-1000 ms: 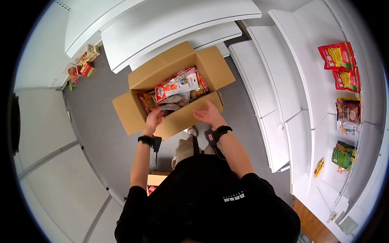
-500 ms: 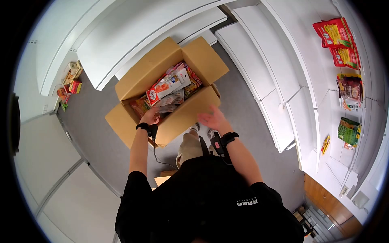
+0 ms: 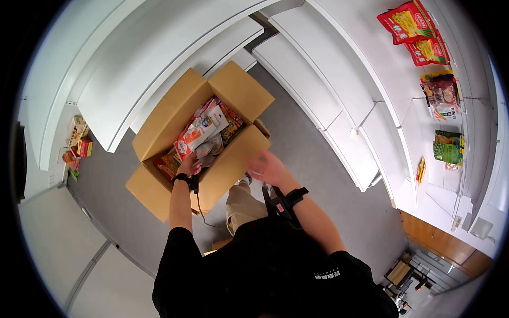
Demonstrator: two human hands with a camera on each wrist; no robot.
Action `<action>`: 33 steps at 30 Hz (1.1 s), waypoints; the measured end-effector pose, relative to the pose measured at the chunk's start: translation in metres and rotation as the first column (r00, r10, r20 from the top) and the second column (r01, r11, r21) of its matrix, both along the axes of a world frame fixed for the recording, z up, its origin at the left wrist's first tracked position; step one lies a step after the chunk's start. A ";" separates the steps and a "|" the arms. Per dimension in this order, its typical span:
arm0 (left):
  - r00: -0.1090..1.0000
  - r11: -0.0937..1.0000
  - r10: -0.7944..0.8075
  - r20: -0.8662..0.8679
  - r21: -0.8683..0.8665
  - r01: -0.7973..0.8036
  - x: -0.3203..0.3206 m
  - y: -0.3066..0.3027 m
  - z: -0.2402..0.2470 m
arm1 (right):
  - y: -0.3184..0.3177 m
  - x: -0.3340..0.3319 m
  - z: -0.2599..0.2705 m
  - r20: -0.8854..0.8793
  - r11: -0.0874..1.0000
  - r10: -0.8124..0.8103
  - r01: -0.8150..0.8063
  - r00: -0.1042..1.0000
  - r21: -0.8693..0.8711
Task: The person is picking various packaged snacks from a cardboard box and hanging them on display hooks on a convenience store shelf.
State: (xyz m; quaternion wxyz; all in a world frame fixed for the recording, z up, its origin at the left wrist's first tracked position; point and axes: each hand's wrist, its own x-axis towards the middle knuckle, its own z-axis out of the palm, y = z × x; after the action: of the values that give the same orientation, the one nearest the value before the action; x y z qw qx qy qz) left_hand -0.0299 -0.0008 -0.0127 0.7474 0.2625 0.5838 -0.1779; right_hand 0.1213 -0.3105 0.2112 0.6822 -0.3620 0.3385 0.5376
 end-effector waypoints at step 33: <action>0.753 0.977 -0.088 0.652 0.203 -0.061 0.080 -0.189 0.367 | -0.041 0.039 0.065 0.924 0.945 0.326 0.036 -0.202 -0.325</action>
State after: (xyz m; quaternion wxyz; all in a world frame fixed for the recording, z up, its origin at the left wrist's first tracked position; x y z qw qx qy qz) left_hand 0.0497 -0.1893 0.3539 0.8711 0.3905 0.2973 -0.0165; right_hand 0.1604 -0.3514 0.2758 0.5774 -0.7566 -0.2915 0.0959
